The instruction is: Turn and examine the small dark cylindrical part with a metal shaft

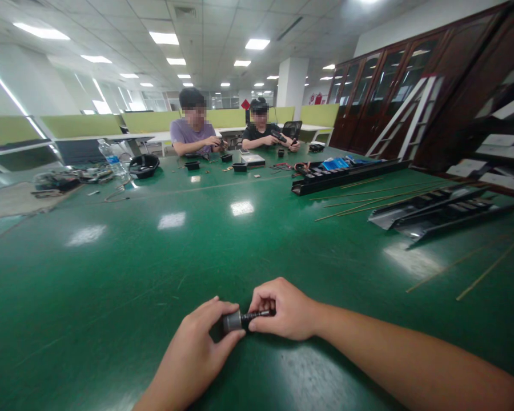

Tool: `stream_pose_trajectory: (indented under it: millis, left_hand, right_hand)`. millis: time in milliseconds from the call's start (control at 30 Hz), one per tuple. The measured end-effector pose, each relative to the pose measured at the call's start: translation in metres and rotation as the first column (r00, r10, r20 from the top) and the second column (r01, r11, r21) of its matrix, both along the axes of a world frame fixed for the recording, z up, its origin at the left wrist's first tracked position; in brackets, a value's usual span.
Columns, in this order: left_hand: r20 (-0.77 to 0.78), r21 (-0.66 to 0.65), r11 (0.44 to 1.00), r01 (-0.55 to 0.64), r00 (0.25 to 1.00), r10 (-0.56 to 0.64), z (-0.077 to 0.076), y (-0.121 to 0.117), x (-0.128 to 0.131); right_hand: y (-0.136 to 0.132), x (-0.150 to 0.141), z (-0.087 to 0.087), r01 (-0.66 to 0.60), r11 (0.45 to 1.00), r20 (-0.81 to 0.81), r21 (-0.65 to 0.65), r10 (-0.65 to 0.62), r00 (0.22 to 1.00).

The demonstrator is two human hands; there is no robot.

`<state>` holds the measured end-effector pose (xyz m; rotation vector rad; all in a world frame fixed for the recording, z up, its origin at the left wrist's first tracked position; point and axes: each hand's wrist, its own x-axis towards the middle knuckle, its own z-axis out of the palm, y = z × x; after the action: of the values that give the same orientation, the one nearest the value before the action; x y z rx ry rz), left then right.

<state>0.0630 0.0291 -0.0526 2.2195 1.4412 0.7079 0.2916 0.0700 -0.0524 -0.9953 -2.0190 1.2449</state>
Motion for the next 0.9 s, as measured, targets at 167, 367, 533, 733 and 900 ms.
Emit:
stream_pose_trajectory:
  millis: [167, 367, 533, 733, 900]
  left_hand:
    - [-0.002, 0.017, 1.0, 0.008, 1.0, -0.008, 0.0014, 0.0004, -0.0016]
    - [-0.02, 0.024, 1.0, 0.008, 1.0, -0.007, 0.002, 0.0014, -0.0025]
    - [-0.024, 0.032, 0.999, 0.008, 1.0, -0.007, 0.002, 0.0018, -0.0028]
    - [-0.018, 0.049, 0.999, 0.011, 1.0, -0.011, 0.0017, 0.0024, -0.0042]
    - [-0.02, 0.063, 0.998, 0.004, 1.0, -0.003, 0.0015, 0.0023, -0.0062]
  right_hand:
    - [-0.0003, -0.0004, 0.001, 0.005, 1.0, -0.008, -0.009, -0.005, 1.0]
    - [-0.0002, 0.0006, 0.0, 0.006, 1.0, -0.014, -0.029, -0.007, 1.0]
    - [0.0006, 0.0008, -0.0018, 0.014, 0.999, -0.012, -0.034, -0.015, 1.0]
    - [0.0008, 0.0003, -0.0018, 0.024, 0.999, -0.007, -0.042, -0.025, 1.0]
    - [-0.0001, 0.0005, 0.0004, 0.031, 0.999, -0.008, -0.039, -0.032, 0.999]
